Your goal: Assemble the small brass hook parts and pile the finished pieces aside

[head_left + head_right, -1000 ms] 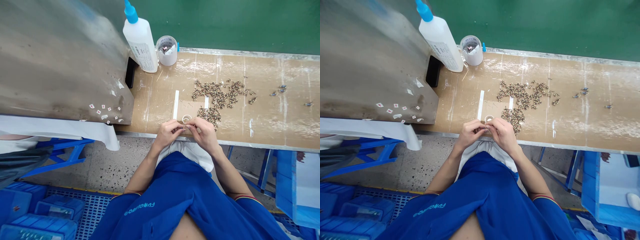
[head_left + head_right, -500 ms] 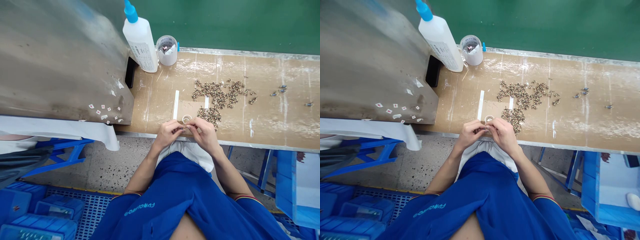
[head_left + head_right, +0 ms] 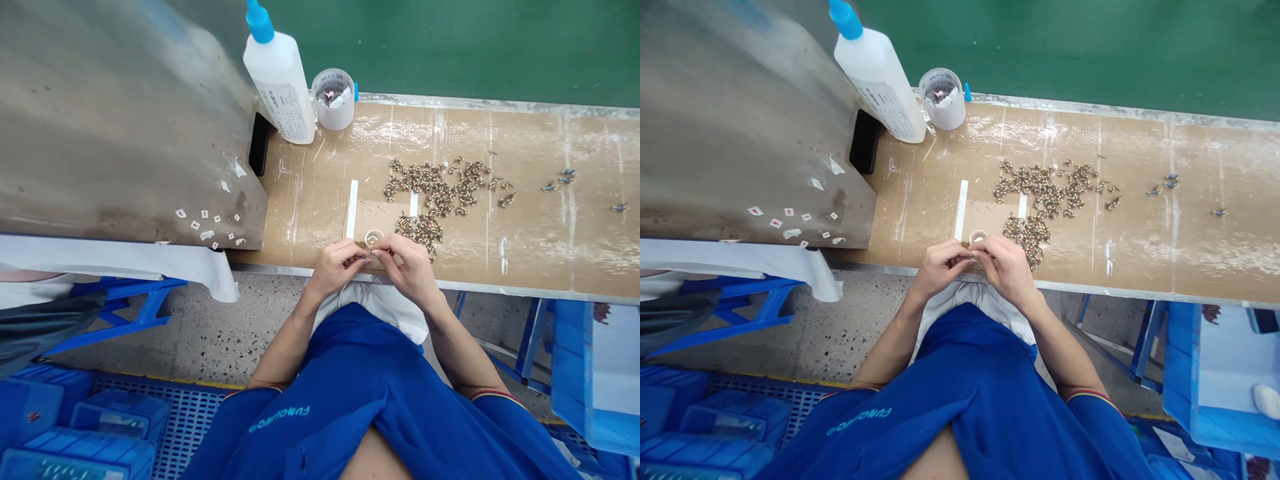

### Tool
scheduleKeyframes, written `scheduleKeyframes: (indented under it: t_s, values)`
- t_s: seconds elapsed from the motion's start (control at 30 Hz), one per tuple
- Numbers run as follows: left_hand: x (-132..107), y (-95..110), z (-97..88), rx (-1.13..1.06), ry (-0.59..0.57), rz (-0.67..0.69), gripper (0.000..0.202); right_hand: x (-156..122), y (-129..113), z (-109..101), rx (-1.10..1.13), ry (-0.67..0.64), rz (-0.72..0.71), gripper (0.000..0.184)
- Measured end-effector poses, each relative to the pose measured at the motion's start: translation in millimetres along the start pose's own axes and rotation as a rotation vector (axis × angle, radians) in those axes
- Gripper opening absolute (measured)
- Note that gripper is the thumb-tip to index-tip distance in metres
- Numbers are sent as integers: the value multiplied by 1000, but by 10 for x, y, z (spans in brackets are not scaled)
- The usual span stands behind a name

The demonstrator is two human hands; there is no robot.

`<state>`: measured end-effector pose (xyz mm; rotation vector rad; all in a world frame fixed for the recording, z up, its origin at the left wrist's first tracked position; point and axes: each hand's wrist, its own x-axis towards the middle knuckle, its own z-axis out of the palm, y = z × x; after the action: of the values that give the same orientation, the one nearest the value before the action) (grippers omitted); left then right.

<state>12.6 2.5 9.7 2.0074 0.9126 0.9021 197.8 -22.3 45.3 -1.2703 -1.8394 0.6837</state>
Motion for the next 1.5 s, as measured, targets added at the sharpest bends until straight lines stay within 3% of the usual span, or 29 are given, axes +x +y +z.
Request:
scheduleKeyframes:
  t_s: [1.5]
  values:
    - [14, 17, 3, 28, 15, 28, 19, -25, 32, 21, 0, 47, 17, 13]
